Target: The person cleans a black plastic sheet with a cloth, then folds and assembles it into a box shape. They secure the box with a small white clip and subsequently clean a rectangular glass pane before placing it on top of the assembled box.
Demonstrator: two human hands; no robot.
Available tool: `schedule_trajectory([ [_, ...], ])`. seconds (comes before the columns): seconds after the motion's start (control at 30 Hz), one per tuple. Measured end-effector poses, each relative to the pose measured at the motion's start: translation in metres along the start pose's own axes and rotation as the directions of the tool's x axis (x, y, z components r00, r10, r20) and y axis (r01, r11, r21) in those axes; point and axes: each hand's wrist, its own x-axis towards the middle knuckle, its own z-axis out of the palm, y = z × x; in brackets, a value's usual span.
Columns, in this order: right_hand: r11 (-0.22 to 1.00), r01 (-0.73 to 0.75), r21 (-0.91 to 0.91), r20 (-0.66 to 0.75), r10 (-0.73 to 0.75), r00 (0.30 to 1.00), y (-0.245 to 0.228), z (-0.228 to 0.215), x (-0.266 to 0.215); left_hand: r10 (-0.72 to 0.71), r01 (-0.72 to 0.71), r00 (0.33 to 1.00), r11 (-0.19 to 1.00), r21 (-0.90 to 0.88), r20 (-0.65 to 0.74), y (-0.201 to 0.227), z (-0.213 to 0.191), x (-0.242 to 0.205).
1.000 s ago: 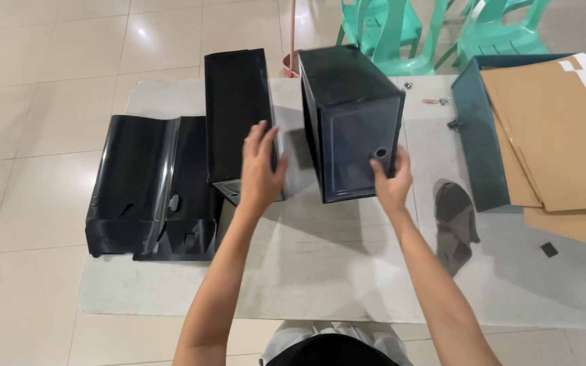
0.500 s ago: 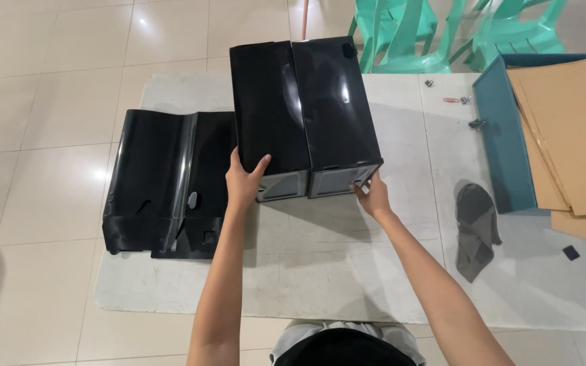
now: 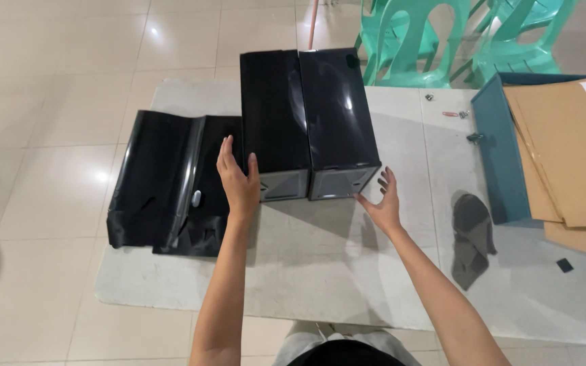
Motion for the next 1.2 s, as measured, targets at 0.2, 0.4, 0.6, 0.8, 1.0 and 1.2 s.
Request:
schedule_trajectory([
  [0.2, 0.968, 0.251, 0.005, -0.164, -0.247, 0.955, -0.003, -0.022, -0.021, 0.258, -0.261, 0.965, 0.953, 0.151, 0.041, 0.037, 0.009, -0.032],
  [0.4, 0.643, 0.694, -0.323, -0.01, -0.736, 0.677, -0.023, -0.022, -0.052, 0.355, -0.374, 0.922, 0.92, 0.115, 0.153, 0.069, 0.025, -0.065],
  [0.6, 0.68, 0.716, -0.157, 0.196, -0.689, 0.697, -0.053, 0.022, -0.099, 0.385, -0.406, 0.905, 0.908, 0.104, 0.181, 0.044, 0.005, -0.086],
  [0.8, 0.979, 0.187, 0.079, 0.386, -0.203, 0.9, -0.063, 0.119, -0.11, 0.187, -0.227, 0.968, 0.936, 0.269, 0.167, -0.047, -0.063, -0.089],
  [1.0, 0.565, -0.646, 0.514, 0.567, 0.342, 0.75, 0.006, 0.312, -0.112, -0.574, 0.186, 0.741, 0.674, 0.715, 0.348, -0.148, -0.112, -0.13],
  [1.2, 0.722, -0.575, 0.385, 0.275, 0.505, 0.818, -0.029, 0.408, -0.129, -0.285, -0.074, 0.764, 0.853, 0.517, 0.58, -0.231, -0.117, -0.199],
])
